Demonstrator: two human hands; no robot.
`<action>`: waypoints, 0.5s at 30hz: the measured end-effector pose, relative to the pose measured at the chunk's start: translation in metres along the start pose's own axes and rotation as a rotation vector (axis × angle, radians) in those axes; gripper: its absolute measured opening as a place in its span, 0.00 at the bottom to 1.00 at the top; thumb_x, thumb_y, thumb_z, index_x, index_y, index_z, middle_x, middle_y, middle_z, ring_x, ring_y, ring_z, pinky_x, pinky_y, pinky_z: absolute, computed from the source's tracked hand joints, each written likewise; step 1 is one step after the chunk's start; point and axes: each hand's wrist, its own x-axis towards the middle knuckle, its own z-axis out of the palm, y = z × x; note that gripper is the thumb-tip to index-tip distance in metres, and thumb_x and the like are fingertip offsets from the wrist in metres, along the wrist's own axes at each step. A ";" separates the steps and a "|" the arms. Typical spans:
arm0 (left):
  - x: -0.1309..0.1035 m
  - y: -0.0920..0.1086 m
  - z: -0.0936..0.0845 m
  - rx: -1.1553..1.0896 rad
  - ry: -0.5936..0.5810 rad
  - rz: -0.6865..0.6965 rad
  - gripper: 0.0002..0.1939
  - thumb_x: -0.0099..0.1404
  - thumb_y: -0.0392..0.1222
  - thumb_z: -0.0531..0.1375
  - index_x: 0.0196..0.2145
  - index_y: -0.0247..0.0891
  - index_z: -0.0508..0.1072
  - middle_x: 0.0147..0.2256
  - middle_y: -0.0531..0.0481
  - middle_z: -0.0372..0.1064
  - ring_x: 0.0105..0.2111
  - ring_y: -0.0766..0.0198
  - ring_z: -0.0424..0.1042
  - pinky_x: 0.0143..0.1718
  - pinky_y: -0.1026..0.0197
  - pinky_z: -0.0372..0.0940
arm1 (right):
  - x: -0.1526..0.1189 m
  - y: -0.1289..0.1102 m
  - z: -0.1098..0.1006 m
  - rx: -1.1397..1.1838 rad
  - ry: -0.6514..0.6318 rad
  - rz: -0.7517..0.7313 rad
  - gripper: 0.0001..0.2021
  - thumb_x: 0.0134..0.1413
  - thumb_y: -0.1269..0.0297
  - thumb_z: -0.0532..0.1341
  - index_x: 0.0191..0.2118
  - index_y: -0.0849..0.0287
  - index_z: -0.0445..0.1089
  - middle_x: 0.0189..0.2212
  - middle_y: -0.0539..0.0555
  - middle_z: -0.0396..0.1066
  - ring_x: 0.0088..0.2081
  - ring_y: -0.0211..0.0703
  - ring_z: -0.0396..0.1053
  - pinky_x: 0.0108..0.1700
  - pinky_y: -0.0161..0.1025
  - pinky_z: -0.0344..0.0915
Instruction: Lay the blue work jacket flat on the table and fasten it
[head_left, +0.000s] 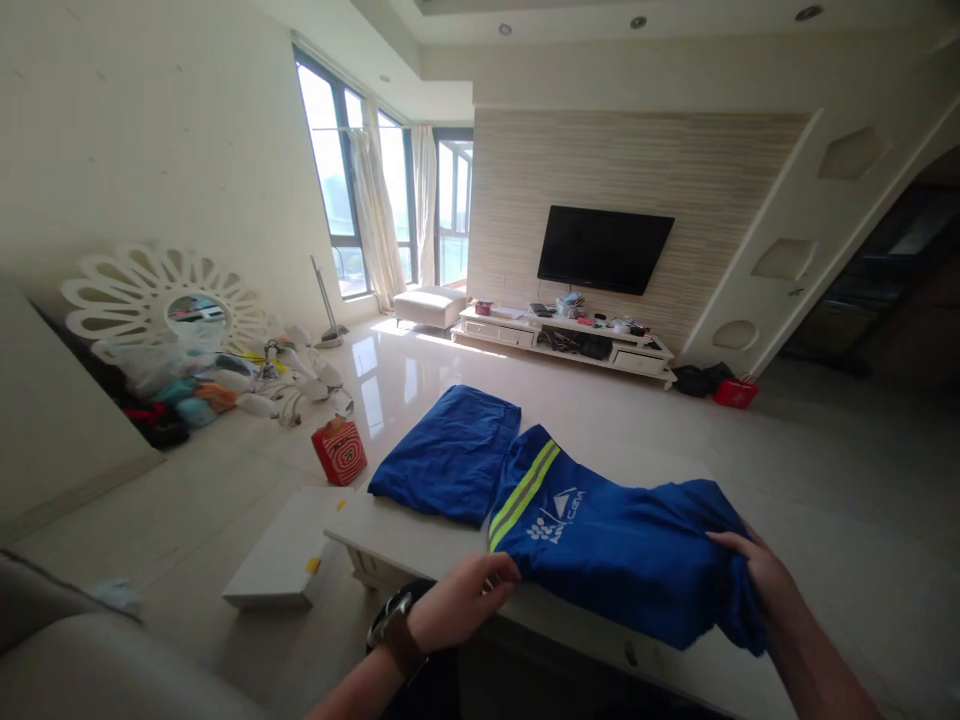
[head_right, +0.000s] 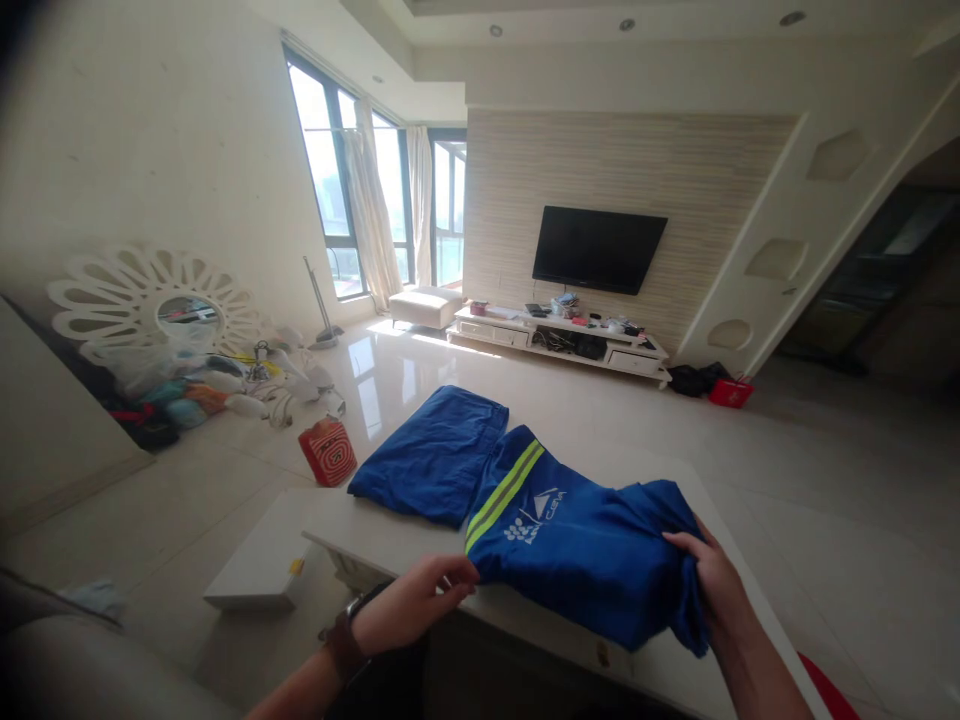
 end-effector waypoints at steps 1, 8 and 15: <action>0.004 0.005 -0.004 -0.045 0.011 0.030 0.12 0.70 0.45 0.56 0.45 0.39 0.76 0.39 0.47 0.77 0.39 0.60 0.74 0.43 0.59 0.69 | -0.001 -0.019 -0.001 -0.015 -0.003 -0.004 0.24 0.36 0.59 0.68 0.45 0.57 0.78 0.44 0.59 0.79 0.50 0.62 0.76 0.50 0.49 0.76; 0.023 0.054 -0.022 -0.199 0.065 0.344 0.23 0.69 0.37 0.55 0.62 0.45 0.66 0.58 0.41 0.68 0.56 0.57 0.70 0.56 0.53 0.69 | -0.086 -0.132 0.020 -0.472 -0.845 -0.030 0.23 0.48 0.54 0.69 0.52 0.48 0.78 0.52 0.56 0.76 0.52 0.56 0.75 0.55 0.47 0.72; 0.031 0.037 0.042 0.186 -0.446 0.514 0.35 0.55 0.45 0.70 0.61 0.56 0.71 0.72 0.49 0.44 0.72 0.36 0.39 0.70 0.32 0.38 | -0.147 -0.152 0.041 -0.591 -1.560 -0.278 0.21 0.53 0.55 0.65 0.52 0.55 0.79 0.40 0.52 0.80 0.40 0.44 0.78 0.49 0.33 0.70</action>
